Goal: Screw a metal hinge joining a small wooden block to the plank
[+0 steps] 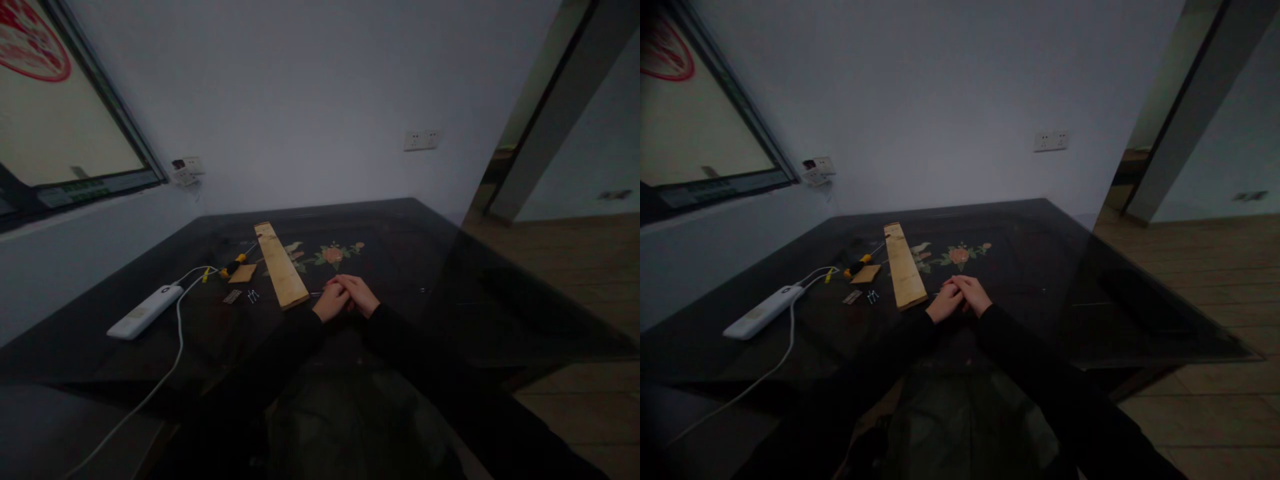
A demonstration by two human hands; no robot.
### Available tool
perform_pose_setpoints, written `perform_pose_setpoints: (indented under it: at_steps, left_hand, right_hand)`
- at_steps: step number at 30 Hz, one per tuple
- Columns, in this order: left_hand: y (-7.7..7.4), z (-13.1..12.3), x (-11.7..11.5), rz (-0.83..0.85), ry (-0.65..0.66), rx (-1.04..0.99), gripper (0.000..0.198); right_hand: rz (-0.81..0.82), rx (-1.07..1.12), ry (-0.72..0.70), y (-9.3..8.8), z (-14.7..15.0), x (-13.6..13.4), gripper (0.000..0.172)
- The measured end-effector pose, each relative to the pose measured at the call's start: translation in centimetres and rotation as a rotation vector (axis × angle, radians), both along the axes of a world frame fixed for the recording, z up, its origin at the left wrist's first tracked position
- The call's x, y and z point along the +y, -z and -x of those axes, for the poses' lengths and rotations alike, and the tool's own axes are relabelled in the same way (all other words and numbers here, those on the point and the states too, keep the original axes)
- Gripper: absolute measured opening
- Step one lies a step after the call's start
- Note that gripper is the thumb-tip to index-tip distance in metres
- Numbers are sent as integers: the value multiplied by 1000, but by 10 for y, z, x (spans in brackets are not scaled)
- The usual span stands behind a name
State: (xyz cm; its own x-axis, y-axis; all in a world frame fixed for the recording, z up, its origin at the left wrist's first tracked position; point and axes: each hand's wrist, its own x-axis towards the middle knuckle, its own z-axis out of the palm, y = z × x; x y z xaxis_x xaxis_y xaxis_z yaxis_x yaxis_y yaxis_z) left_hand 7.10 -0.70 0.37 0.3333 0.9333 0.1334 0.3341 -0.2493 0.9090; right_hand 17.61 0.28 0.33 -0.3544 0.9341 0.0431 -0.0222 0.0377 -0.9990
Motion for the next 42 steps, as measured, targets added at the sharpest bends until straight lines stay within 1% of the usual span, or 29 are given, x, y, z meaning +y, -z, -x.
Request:
perform_pose_setpoints:
  at_steps: [8,16,21,27,31,42]
  left_hand:
    - [7,2,2,-47,22,10,31]
    - [12,3,5,-33,25,3,30]
    - [9,3,2,-20,17,16,32]
    - [4,2,0,-53,6,42,32]
    - [3,2,-1,-24,14,28,34]
    - [2,1,-2,-6,16,2,30]
  right_hand:
    - [12,12,0,0,-1,-1,41]
    - [13,-1,-12,1,0,-1,41]
    - [4,-3,-19,0,0,-1,42]
    - [11,1,-20,3,0,1,42]
    - [17,9,-16,4,0,2,42]
    - [12,1,-10,2,0,-1,42]
